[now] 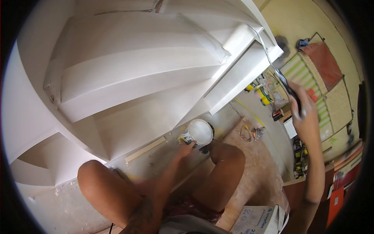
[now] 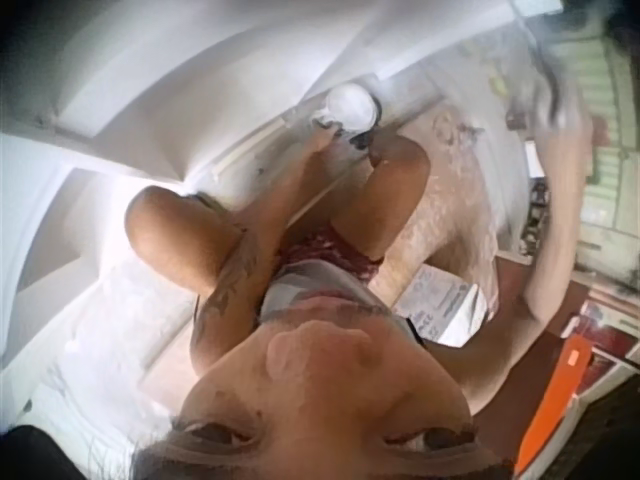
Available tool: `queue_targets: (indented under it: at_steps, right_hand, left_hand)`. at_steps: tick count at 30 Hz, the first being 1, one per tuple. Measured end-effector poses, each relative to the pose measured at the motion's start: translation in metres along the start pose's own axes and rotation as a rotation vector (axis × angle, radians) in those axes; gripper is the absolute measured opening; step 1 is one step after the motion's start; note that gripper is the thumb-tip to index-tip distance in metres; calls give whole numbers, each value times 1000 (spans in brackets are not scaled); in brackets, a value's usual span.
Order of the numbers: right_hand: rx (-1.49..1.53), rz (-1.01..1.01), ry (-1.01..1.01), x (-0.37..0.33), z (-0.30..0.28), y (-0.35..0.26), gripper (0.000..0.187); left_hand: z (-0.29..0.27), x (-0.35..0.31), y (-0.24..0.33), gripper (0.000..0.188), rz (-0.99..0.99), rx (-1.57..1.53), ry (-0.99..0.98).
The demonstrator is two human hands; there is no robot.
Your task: Painting the interior and exterior of a wooden cabinet unit using a small paint roller.
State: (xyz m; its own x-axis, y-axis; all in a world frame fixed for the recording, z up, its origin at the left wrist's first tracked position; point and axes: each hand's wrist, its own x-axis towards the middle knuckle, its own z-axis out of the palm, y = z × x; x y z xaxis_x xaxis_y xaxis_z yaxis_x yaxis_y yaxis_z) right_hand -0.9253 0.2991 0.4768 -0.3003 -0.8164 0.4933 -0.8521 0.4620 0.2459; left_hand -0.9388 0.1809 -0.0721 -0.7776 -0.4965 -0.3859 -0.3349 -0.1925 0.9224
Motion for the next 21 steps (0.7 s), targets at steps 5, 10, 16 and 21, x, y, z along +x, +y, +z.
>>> queue_targets:
  at_steps: [5, 10, 16, 21]
  right_hand:
    - [-20, 96, -15, -47, -35, 4, 28]
    - [69, 167, -68, -37, -35, -9, 27]
    - [61, 18, 26, 26, 17, -6, 25]
    - [26, -61, 82, 16, 13, 6, 25]
  left_hand:
    - [-3, 6, -3, 113, 9, 8, -174]
    - [-3, 5, -4, 117, -59, 121, -64]
    - [-12, 7, 1, 119, -125, 211, -216]
    - [-6, 5, -1, 119, -133, 199, -166]
